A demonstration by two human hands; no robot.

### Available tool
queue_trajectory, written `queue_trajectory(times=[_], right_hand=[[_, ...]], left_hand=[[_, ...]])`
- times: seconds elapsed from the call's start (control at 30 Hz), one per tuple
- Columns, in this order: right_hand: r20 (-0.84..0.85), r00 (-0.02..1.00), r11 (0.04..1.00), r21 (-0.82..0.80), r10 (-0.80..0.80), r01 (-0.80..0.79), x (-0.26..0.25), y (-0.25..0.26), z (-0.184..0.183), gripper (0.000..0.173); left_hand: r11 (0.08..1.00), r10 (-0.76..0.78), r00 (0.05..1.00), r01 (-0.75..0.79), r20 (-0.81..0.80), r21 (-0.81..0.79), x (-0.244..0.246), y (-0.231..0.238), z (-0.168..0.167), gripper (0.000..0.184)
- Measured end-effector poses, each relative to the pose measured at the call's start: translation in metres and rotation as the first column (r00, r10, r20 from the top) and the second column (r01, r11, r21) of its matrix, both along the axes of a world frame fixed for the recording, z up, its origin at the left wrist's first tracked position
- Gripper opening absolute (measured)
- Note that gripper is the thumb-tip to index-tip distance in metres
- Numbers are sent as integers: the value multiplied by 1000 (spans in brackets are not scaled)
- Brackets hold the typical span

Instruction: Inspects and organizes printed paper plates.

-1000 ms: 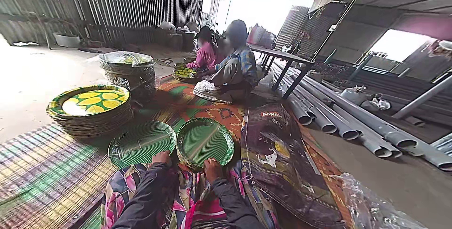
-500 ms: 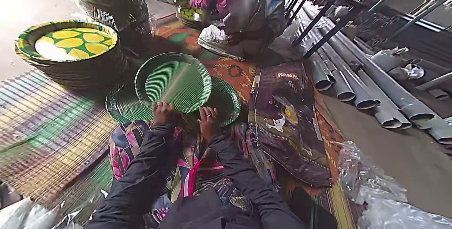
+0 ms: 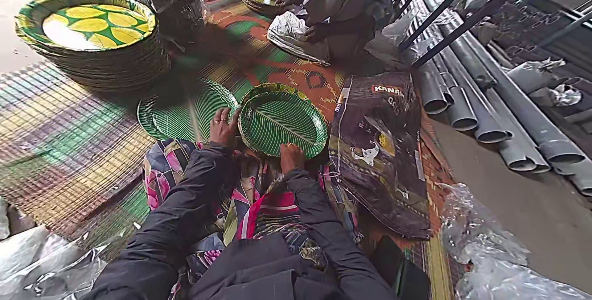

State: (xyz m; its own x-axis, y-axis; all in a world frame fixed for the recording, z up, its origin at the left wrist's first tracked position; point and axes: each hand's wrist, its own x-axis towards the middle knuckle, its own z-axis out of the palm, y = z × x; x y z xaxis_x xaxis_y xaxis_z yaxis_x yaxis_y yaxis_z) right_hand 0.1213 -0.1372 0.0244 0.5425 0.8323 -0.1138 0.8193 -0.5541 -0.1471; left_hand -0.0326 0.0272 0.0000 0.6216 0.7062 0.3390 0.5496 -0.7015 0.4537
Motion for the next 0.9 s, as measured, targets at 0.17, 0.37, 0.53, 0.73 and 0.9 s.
queue_trajectory(times=[0.17,0.37,0.53,0.73,0.9], right_hand=[[466,851,713,509,242,-482,3,9,21,22],[330,935,791,534,129,-298,4,30,6,56],[-22,994,994,34,105,-104,5,8,-38,47],[36,986,987,-16,160,-159,3,3,-31,33],[-24,999,996,82,39,-36,6,-5,-11,39]], left_hand=[[729,-323,935,147,148,669,6,-24,0,37],[931,102,994,-111,42,347,-11,-24,17,24],[886,298,788,-438,-539,-151,-6,4,14,30],[862,187,751,-434,-633,-261,4,7,-3,43],[928,187,851,-317,-491,-197,1,7,-6,89]])
